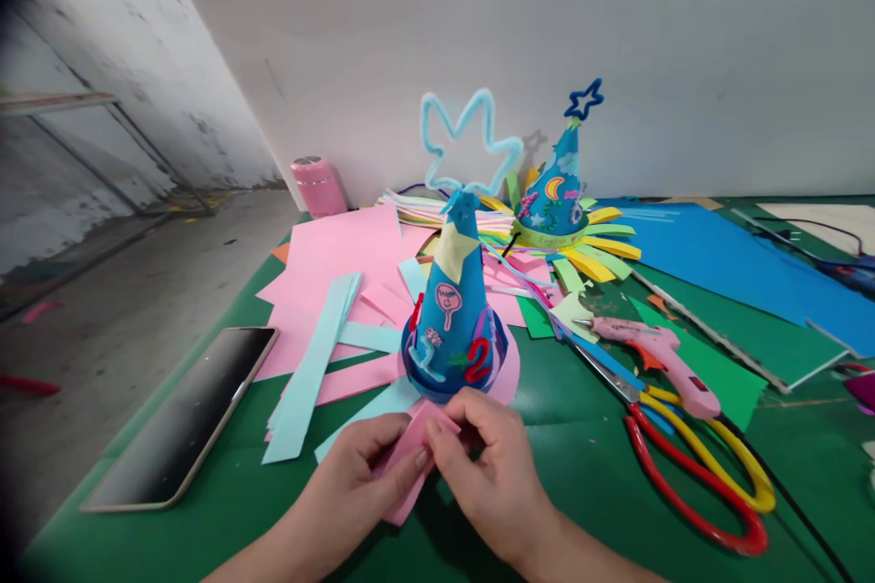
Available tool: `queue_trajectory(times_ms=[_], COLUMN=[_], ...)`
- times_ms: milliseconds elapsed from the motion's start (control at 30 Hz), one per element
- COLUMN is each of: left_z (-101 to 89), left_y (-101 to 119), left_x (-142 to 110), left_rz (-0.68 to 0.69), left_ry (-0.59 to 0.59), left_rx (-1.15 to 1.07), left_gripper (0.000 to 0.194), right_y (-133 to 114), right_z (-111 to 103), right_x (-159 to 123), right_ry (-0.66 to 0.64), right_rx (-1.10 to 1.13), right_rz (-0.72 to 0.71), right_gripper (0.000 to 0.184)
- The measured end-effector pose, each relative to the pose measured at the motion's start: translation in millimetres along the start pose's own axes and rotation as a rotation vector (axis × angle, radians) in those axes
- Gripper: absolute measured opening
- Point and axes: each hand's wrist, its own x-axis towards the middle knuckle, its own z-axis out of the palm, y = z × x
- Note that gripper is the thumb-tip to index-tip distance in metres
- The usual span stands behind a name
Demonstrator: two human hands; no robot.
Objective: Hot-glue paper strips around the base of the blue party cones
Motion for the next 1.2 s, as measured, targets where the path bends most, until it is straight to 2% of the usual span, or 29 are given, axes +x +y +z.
queue_trajectory(times_ms=[267, 400, 567, 767, 1100, 1200], left_z=[-10.1, -11.5, -12.6, -12.9, -15.4, -15.9], left_y=[-2, -3, -1, 2, 2, 4], left_x=[0, 0, -1, -2, -1, -3], left_rz=[-0.080, -0.115, -0.143, -0.113, -0.101, -0.062], left_ry=[-0.104, -0.087, -0.058, -0.065, -0.060, -0.116], left_rx=[-0.179, -0.314, -0.335, -0.334, -0.140, -0.099], left_gripper=[0.034, 0.032, 0.033, 0.035, 0.044, 0.043], right_y=[-1, 4, 9, 11, 11, 11], right_z=[-11, -13, -14, -15, -16, -16], right_x=[7, 9, 9, 9, 7, 6], right_ry=[0.242, 0.327, 0.372, 0.427, 0.438, 0.459], right_rx=[0.152, 0.250, 0.326, 0.325, 0.274, 0.277], right_rz=[0.039, 0.038, 0.061, 0.073, 0.048, 0.034], right_gripper=[0.027, 0.028, 0.025, 0.023, 0.022, 0.020])
